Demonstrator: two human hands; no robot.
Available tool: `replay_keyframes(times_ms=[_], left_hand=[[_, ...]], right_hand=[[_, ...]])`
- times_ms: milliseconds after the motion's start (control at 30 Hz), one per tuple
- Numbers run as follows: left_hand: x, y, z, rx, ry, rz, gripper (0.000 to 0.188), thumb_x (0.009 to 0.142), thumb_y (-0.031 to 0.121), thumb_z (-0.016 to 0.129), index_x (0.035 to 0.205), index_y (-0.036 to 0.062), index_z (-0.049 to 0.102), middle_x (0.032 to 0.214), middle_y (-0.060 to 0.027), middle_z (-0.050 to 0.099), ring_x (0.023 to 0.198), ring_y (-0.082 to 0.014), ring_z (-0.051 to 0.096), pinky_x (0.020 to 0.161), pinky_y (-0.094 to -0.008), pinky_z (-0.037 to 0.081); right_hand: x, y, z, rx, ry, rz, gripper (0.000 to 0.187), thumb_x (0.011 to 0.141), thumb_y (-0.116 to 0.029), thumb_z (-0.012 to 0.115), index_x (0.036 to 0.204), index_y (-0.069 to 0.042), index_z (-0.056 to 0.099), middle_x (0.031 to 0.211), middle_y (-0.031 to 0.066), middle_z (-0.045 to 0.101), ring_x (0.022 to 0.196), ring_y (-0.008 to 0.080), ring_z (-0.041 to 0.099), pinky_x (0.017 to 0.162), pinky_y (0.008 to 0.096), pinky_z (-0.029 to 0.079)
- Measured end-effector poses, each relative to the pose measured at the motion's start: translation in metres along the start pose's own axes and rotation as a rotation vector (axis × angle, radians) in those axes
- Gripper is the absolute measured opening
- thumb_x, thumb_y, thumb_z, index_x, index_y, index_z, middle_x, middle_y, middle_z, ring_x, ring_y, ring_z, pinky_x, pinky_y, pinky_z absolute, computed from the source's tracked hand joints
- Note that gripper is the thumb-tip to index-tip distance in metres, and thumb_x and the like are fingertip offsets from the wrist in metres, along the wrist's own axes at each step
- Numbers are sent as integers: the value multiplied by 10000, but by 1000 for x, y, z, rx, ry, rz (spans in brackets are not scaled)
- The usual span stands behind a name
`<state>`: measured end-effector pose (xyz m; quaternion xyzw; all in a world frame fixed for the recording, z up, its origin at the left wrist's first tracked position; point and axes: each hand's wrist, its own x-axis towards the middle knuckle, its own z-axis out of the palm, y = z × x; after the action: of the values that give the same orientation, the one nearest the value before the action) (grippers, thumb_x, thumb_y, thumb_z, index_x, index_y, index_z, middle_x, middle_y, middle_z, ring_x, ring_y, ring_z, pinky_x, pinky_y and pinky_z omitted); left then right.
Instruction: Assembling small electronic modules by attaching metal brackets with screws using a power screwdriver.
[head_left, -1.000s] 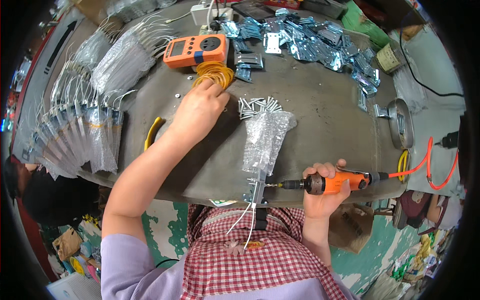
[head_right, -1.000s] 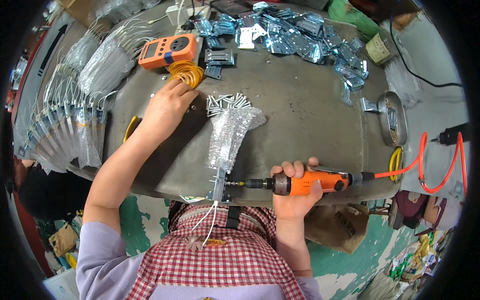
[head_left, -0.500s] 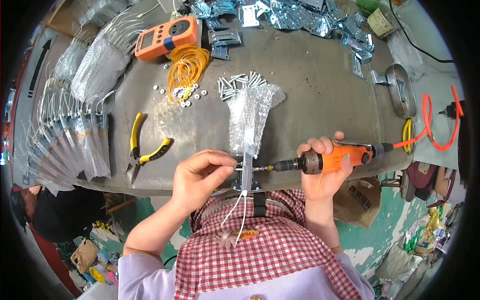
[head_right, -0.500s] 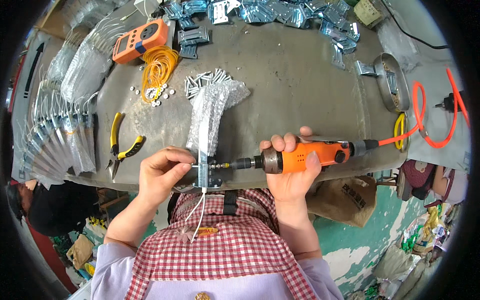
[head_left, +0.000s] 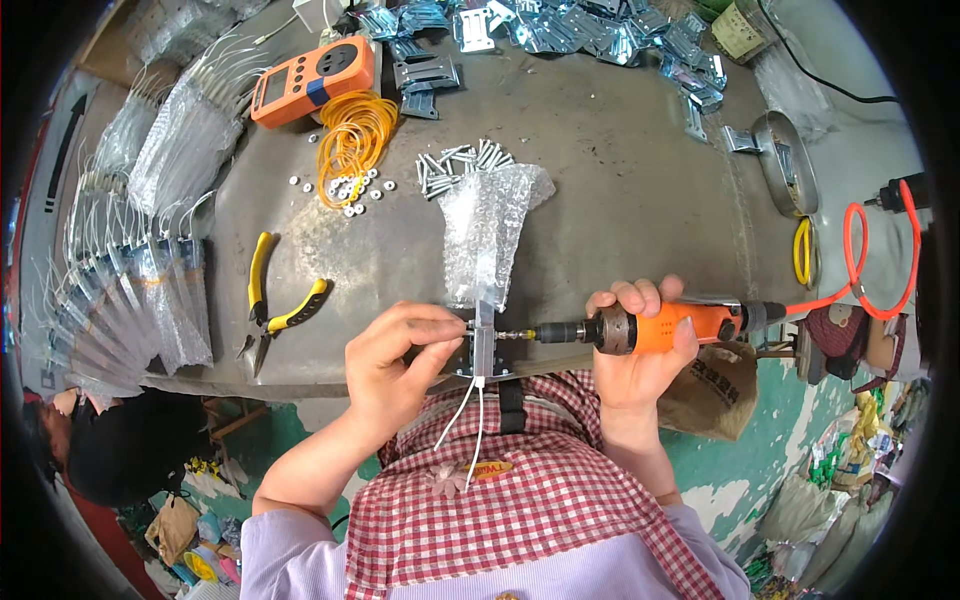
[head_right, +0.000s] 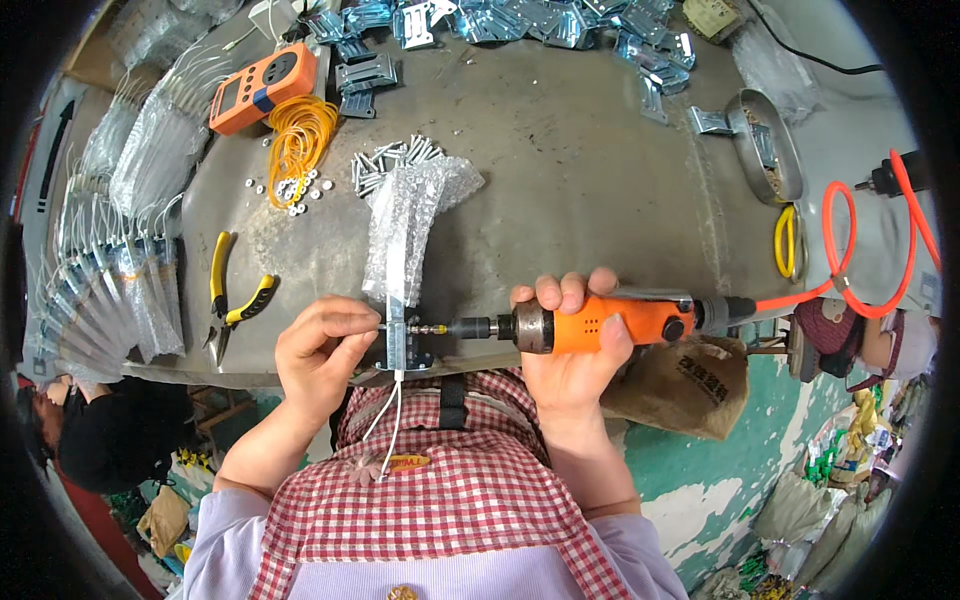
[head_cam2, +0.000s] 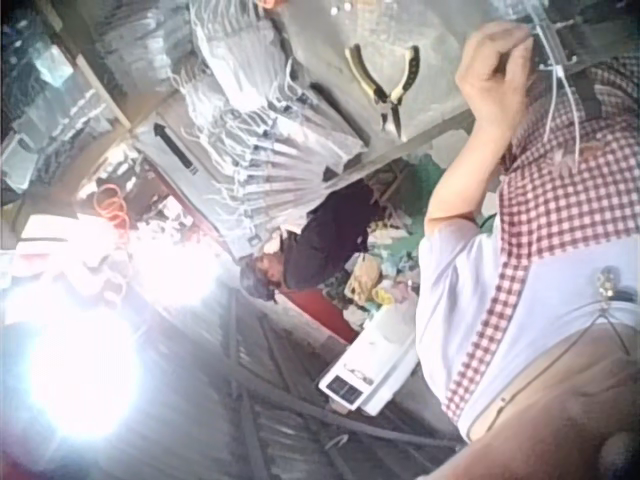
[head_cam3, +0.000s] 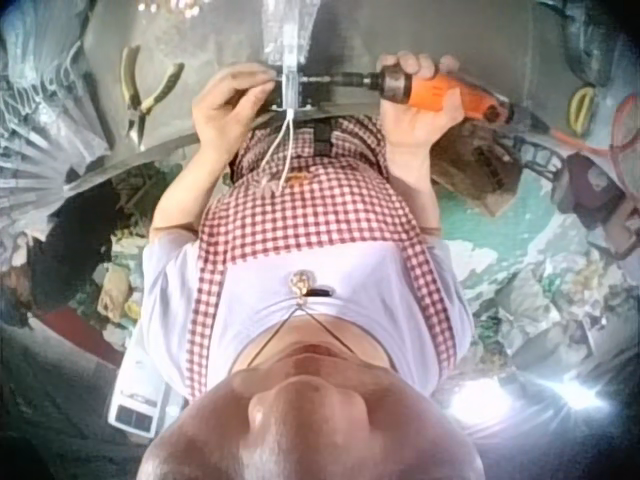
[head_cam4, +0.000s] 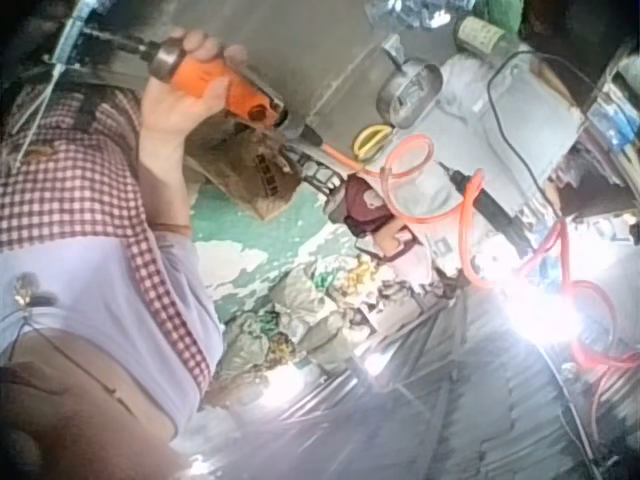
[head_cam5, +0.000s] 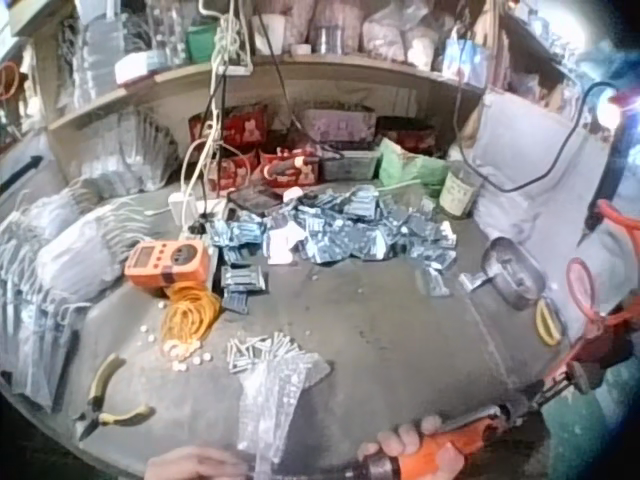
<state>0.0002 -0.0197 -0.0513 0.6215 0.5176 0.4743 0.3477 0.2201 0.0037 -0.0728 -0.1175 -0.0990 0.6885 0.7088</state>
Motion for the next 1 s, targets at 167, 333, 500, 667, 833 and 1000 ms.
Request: replay_keyframes(times_ms=[167,333,500,667,833,1000], left_hand=[[0,-1,-3,-128,-108,-164,161,741,-32,677,891,4,631,923,-97,631,846,-177,610,729,-273,481],[24,2,-14,-177,-387,-328,304,761,133,707,961,12,511,856,-111,566,783,-231,574,688,-319,457],[44,12,-18,113,-722,-203,404,762,301,703,826,23,416,736,-134,459,680,-316,467,616,-388,398],[45,6,-18,52,-742,-215,404,764,303,700,812,27,410,721,-131,457,659,-303,455,600,-379,387],[43,2,-16,15,-712,-245,406,762,306,704,802,29,409,704,-127,455,637,-288,443,592,-369,384],[42,4,-17,24,-701,-230,409,767,316,705,792,28,416,680,-111,458,613,-229,433,574,-348,383]], right_hand=[[-2,3,-5,11,42,4,444,795,-338,648,1173,-173,484,875,15,543,897,169,488,918,413,351],[-1,2,-5,1,49,4,518,794,-338,652,1249,-184,457,878,23,544,908,173,492,933,417,348],[0,5,-10,71,-4,19,405,796,-317,644,1147,-178,497,873,6,542,896,166,489,912,393,355],[1,8,-10,83,-5,13,347,793,-309,646,1083,-178,510,864,-6,539,880,162,488,891,378,359],[2,8,-6,69,27,16,313,791,-312,646,1046,-176,526,857,-10,539,871,157,490,889,369,361],[3,9,-10,98,-7,19,363,793,-299,644,1102,-173,500,864,-5,544,878,158,495,898,363,365]])
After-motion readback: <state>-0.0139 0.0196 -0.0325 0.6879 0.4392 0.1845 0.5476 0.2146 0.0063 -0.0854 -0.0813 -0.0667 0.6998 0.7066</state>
